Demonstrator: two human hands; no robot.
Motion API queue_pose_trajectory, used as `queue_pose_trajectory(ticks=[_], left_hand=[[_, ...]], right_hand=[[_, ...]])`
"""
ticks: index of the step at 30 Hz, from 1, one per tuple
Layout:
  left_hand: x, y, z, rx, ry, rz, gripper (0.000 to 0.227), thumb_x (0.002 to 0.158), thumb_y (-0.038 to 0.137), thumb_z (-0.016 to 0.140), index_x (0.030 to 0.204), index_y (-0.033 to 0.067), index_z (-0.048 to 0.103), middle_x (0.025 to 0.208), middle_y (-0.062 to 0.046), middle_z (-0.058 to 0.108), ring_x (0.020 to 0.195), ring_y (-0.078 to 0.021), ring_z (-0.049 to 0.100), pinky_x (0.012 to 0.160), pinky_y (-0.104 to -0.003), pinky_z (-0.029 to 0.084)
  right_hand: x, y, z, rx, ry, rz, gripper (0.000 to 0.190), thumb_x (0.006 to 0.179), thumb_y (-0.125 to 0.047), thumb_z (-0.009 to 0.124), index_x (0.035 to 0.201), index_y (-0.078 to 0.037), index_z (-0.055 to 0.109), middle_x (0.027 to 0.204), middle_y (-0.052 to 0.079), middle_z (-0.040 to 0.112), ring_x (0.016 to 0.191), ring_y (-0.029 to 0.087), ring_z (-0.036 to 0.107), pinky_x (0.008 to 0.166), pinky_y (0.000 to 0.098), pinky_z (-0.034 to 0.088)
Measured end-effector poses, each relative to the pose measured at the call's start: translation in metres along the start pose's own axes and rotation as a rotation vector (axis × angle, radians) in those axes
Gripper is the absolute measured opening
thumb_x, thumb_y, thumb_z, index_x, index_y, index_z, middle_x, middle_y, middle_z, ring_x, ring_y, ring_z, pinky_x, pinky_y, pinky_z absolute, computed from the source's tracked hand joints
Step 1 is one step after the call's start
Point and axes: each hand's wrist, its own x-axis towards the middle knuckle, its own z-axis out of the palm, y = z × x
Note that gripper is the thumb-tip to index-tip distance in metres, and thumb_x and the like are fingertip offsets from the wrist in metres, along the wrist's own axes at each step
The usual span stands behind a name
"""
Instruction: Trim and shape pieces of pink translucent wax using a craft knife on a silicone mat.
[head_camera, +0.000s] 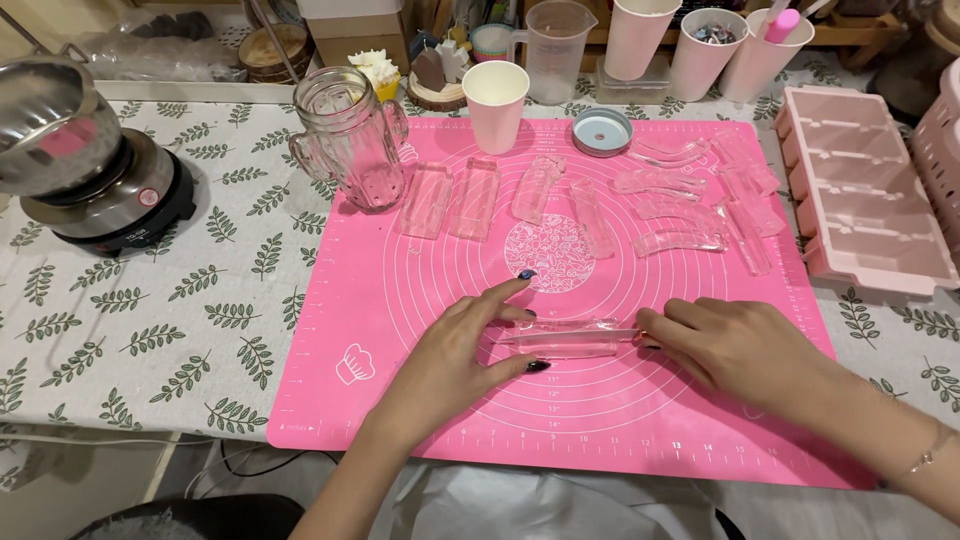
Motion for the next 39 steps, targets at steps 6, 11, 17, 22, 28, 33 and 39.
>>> queue_pose_trajectory(ticks=[6, 11, 17, 22, 28, 33, 39], left_hand=[[0.0, 0.001, 0.003, 0.006, 0.041, 0.102, 0.092, 0.074, 0.031, 0.088, 0.151, 0.0134, 0.041, 0.126, -0.007, 0.071, 0.118, -0.0292, 0.063, 0.104, -0.043, 0.046], [0.004, -0.006, 0.01, 0.036, 0.037, 0.121, 0.085, 0.081, 0.028, 0.084, 0.153, 0.0143, 0.041, 0.125, -0.005, 0.074, 0.115, -0.0289, 0.064, 0.105, -0.043, 0.046], [0.005, -0.003, 0.009, 0.046, 0.039, 0.131, 0.081, 0.082, 0.026, 0.083, 0.151, 0.0148, 0.043, 0.121, -0.004, 0.075, 0.111, -0.0284, 0.066, 0.103, -0.042, 0.048], [0.004, -0.002, 0.01, 0.056, 0.043, 0.141, 0.078, 0.084, 0.027, 0.083, 0.15, 0.0144, 0.044, 0.12, -0.005, 0.075, 0.109, -0.028, 0.067, 0.102, -0.042, 0.048], [0.003, -0.002, 0.01, 0.087, 0.044, 0.137, 0.077, 0.084, 0.028, 0.082, 0.15, 0.0138, 0.044, 0.119, -0.004, 0.076, 0.11, -0.0279, 0.067, 0.102, -0.042, 0.049], [0.004, 0.0, 0.01, 0.071, 0.034, 0.104, 0.075, 0.084, 0.026, 0.081, 0.149, 0.014, 0.045, 0.118, -0.004, 0.076, 0.111, -0.0277, 0.067, 0.102, -0.042, 0.048], [0.005, -0.003, 0.011, 0.071, 0.038, 0.114, 0.072, 0.085, 0.025, 0.08, 0.148, 0.0127, 0.047, 0.117, -0.004, 0.077, 0.11, -0.0279, 0.067, 0.102, -0.042, 0.048]], right_hand=[[0.004, 0.004, -0.002, 0.019, -0.025, -0.029, 0.037, 0.084, -0.029, 0.067, 0.117, -0.013, 0.068, 0.086, 0.005, 0.068, 0.067, 0.027, 0.07, 0.055, 0.0419, 0.056], [0.003, 0.003, 0.001, 0.035, -0.039, -0.027, 0.037, 0.083, -0.027, 0.066, 0.118, -0.012, 0.069, 0.09, 0.005, 0.071, 0.069, 0.028, 0.071, 0.054, 0.0414, 0.057], [0.002, 0.004, 0.001, 0.06, -0.076, -0.018, 0.038, 0.085, -0.027, 0.065, 0.119, -0.011, 0.067, 0.096, 0.007, 0.072, 0.073, 0.031, 0.072, 0.054, 0.0425, 0.057], [-0.004, 0.004, -0.002, 0.056, -0.128, 0.006, 0.038, 0.086, -0.027, 0.063, 0.12, -0.012, 0.065, 0.097, 0.008, 0.072, 0.076, 0.032, 0.072, 0.056, 0.0438, 0.058], [-0.003, 0.001, -0.01, 0.075, -0.179, 0.034, 0.039, 0.086, -0.028, 0.063, 0.122, -0.013, 0.063, 0.1, 0.008, 0.072, 0.075, 0.033, 0.072, 0.055, 0.0441, 0.057], [-0.006, 0.006, -0.01, 0.043, -0.211, 0.026, 0.042, 0.085, -0.028, 0.062, 0.125, -0.013, 0.062, 0.1, 0.008, 0.071, 0.076, 0.033, 0.072, 0.056, 0.0436, 0.058], [-0.006, 0.009, -0.008, 0.051, -0.222, 0.044, 0.041, 0.086, -0.027, 0.061, 0.125, -0.014, 0.062, 0.104, 0.006, 0.072, 0.078, 0.032, 0.072, 0.058, 0.0435, 0.058]])
